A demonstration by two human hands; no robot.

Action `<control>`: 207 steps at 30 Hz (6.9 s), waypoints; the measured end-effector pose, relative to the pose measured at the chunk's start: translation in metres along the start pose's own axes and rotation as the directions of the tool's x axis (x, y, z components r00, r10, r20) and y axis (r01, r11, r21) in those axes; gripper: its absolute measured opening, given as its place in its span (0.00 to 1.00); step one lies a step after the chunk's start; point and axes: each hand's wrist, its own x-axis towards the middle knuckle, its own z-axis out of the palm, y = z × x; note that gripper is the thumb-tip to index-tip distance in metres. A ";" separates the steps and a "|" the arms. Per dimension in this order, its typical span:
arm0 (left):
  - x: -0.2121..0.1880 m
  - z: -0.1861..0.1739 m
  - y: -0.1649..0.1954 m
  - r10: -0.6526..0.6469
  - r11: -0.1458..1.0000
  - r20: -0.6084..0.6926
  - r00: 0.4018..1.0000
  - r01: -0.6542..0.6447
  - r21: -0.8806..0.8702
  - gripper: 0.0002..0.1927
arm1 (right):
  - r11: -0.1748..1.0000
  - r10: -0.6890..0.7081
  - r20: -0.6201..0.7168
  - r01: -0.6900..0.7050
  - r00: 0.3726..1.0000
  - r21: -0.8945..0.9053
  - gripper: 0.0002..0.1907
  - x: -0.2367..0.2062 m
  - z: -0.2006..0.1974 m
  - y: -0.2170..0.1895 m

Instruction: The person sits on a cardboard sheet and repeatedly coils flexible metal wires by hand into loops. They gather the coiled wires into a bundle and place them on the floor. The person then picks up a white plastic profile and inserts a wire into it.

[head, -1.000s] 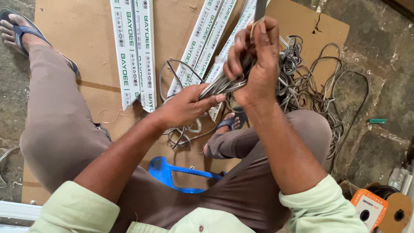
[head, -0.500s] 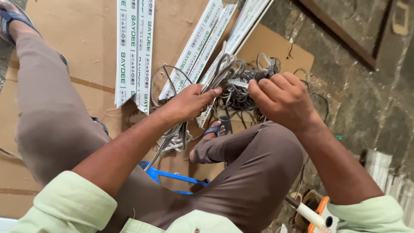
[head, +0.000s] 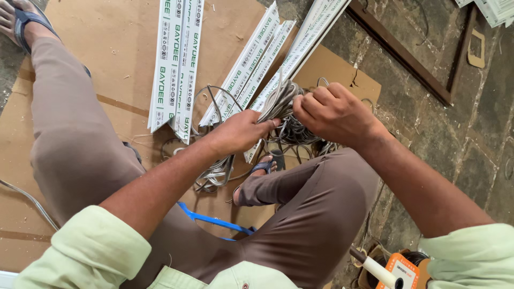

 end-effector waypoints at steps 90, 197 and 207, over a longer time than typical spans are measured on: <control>-0.016 -0.006 -0.002 0.613 0.643 -0.200 0.764 -0.336 0.688 0.07 | 0.996 0.044 0.020 -0.043 0.999 -0.081 0.09 -0.015 -0.047 0.006; -0.010 -0.011 -0.001 0.349 0.855 -0.227 0.909 -0.408 -0.321 0.19 | -0.665 0.716 0.697 0.355 0.052 0.657 0.07 -0.018 0.026 0.019; 0.000 0.011 -0.007 0.308 0.905 0.182 0.934 -0.228 -0.360 0.15 | -0.673 0.605 0.634 0.735 0.482 0.084 0.22 0.059 0.033 -0.072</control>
